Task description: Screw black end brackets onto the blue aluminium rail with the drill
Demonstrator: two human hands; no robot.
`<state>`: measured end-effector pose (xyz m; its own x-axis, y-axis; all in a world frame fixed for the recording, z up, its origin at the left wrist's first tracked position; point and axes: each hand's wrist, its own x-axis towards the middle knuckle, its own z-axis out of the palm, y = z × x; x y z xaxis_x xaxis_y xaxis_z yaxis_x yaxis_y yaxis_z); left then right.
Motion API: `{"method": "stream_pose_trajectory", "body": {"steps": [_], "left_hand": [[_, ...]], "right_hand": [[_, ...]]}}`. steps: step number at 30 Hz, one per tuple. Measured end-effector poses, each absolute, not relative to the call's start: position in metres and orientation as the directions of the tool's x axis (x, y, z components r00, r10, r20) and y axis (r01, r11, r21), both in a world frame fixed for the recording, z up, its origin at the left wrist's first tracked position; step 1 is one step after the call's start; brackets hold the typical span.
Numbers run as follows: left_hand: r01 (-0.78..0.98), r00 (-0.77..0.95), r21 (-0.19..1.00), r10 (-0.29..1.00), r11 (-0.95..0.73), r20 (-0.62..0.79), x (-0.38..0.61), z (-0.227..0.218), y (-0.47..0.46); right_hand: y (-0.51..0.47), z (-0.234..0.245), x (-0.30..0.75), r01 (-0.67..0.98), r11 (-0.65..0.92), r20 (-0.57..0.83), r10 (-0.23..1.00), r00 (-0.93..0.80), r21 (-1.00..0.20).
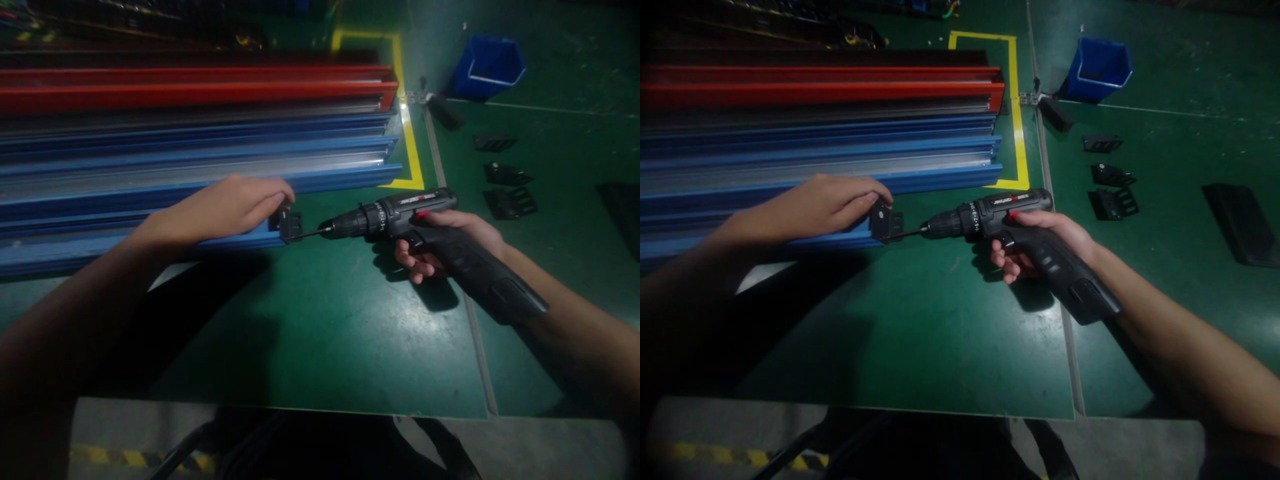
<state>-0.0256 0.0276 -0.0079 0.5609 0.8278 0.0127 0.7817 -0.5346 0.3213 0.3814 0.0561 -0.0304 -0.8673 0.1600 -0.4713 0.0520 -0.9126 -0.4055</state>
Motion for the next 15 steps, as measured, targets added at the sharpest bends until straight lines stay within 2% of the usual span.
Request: {"method": "stream_pose_trajectory", "body": {"steps": [15], "left_hand": [[0.769, 0.571, 0.339, 0.82, -0.542, 0.015, -0.0263, -0.0079, 0.0281]], "right_hand": [[0.0581, -0.0335, 0.3837, 0.069, -0.91, -0.441, 0.131, -0.888, -0.409]]}}
